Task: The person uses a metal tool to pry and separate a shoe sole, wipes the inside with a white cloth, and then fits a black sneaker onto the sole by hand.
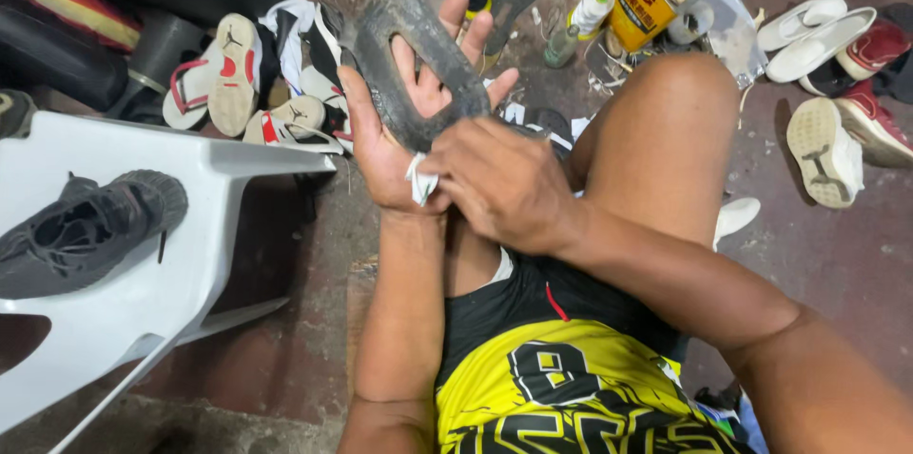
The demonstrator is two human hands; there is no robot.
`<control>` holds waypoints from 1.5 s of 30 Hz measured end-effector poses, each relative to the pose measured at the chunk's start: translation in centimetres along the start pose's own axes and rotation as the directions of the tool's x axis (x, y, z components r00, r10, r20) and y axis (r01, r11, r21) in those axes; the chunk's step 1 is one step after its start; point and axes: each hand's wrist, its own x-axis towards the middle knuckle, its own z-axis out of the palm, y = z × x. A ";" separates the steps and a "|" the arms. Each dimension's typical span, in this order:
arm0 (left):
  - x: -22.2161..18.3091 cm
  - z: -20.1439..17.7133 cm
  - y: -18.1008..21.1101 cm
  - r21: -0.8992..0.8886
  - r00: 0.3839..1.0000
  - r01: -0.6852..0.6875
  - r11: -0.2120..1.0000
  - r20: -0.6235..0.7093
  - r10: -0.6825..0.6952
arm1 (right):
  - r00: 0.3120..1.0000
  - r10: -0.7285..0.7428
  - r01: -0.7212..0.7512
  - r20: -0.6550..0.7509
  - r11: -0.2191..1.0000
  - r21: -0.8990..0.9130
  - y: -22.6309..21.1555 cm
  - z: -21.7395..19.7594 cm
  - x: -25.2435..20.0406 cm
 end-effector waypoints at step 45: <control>-2.7 -2.7 -2.9 0.051 0.998 0.054 0.997 -0.038 -0.052 | 0.979 0.007 -0.064 -0.204 0.959 -0.275 4.5 -2.7 2.5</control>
